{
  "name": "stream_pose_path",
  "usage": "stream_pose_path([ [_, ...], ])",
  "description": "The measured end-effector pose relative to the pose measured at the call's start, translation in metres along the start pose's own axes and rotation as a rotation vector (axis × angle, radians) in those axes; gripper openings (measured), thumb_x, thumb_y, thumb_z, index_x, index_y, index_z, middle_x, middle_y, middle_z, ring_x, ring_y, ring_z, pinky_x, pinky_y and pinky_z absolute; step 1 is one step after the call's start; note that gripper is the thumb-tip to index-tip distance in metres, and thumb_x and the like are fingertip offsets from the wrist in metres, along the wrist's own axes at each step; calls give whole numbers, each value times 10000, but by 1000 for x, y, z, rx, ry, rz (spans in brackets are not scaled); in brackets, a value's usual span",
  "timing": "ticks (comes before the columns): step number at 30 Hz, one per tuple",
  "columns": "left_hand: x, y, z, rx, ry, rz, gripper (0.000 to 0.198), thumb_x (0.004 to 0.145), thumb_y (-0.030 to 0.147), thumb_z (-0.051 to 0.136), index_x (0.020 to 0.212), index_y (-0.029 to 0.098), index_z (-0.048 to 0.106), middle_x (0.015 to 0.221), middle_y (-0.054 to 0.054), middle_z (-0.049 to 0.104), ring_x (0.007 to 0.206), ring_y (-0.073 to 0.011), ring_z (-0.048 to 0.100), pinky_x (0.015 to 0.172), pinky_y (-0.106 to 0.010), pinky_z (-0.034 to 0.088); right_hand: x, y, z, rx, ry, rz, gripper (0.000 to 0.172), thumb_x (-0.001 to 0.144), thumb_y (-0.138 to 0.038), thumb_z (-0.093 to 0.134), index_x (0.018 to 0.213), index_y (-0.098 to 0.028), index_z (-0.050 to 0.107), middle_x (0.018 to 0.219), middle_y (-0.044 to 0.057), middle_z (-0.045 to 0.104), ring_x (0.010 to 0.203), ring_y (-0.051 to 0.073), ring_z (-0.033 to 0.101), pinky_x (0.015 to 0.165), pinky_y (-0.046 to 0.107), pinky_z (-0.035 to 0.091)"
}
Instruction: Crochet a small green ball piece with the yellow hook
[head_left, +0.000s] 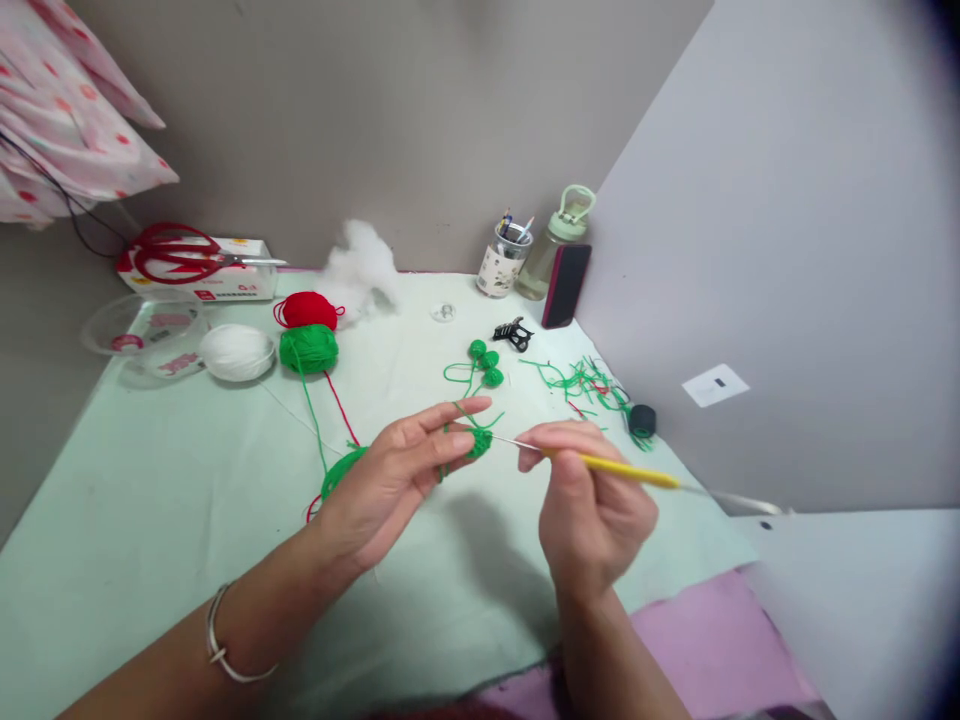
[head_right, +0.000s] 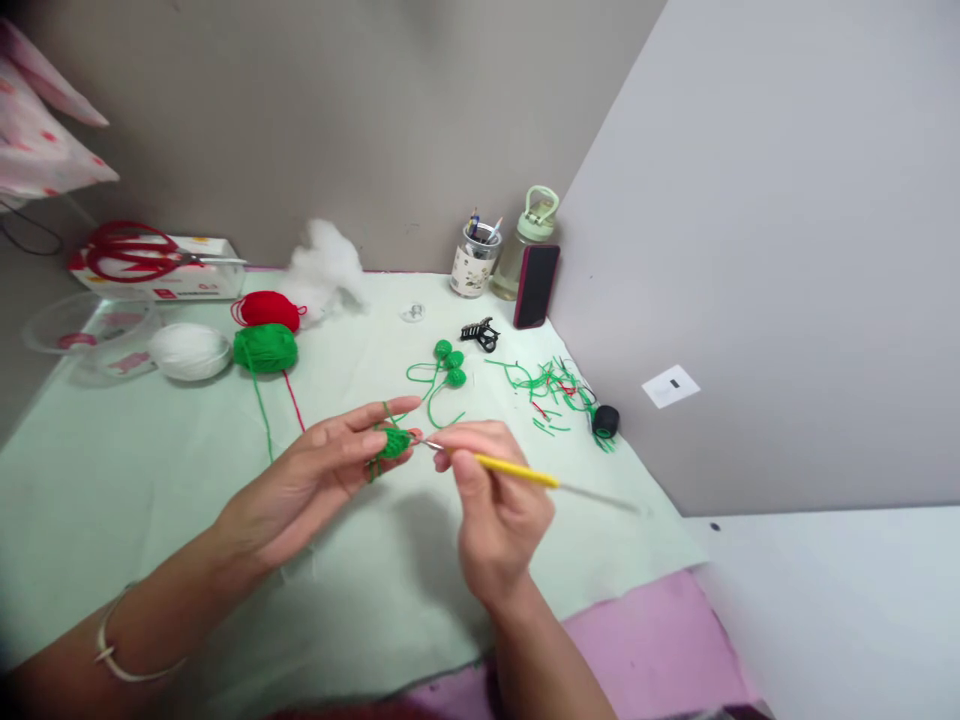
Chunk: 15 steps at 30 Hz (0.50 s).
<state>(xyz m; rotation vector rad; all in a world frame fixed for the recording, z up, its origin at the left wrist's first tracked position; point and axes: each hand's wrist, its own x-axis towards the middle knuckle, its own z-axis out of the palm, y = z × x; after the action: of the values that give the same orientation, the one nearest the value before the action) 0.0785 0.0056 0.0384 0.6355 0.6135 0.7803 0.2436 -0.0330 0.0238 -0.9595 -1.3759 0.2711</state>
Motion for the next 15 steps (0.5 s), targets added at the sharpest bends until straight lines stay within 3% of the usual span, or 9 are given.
stream_pose_path([
  [2, -1, 2, 0, 34, 17, 53, 437, 852, 306, 862, 1283, 273, 798, 916, 0, 678, 972, -164, 583, 978, -308, 419, 6, 0, 1, 169, 6, 130, 217, 1056, -236, 580, 1003, -254, 791, 821, 25, 726, 671, 160, 648, 599, 323, 556],
  [6, -4, 1, 2, 120, 24, 116, 388, 860, 269, 858, 1241, 330, 818, 910, 17, 691, 938, -154, 577, 942, -296, 435, 8, 1, 6, 162, -114, 174, 170, 1037, -255, 636, 1005, -262, 802, 938, 48, 792, 858, 198, 732, 683, 333, 592],
  [9, -4, -3, 3, 162, 47, 161, 374, 862, 288, 874, 1229, 334, 821, 900, 23, 700, 952, -158, 596, 954, -297, 445, 0, 0, 9, 37, -102, 85, 219, 1025, -158, 634, 1086, -289, 799, 952, 31, 792, 858, 178, 735, 701, 316, 599],
  [11, -3, -5, 4, 130, 72, 159, 403, 866, 307, 876, 1261, 327, 803, 929, 20, 719, 990, -167, 619, 986, -307, 444, -5, -1, 8, -136, -109, -53, 286, 998, -96, 654, 1139, -297, 801, 1012, 45, 787, 895, 180, 737, 727, 317, 609],
  [13, -1, -4, 3, 68, 67, 99, 414, 875, 327, 865, 1282, 296, 792, 972, 1, 743, 1035, -182, 634, 1015, -321, 438, -8, -2, 6, -297, -132, -204, 334, 972, -65, 677, 1184, -292, 800, 1091, 70, 786, 953, 197, 744, 760, 330, 619],
  [15, 1, -2, 0, 13, 31, 27, 388, 872, 326, 858, 1248, 248, 809, 1003, -26, 758, 1050, -195, 639, 1026, -329, 437, -6, -1, 2, -310, -118, -222, 322, 981, -77, 665, 1187, -286, 798, 1068, 71, 790, 938, 203, 743, 752, 338, 619],
])
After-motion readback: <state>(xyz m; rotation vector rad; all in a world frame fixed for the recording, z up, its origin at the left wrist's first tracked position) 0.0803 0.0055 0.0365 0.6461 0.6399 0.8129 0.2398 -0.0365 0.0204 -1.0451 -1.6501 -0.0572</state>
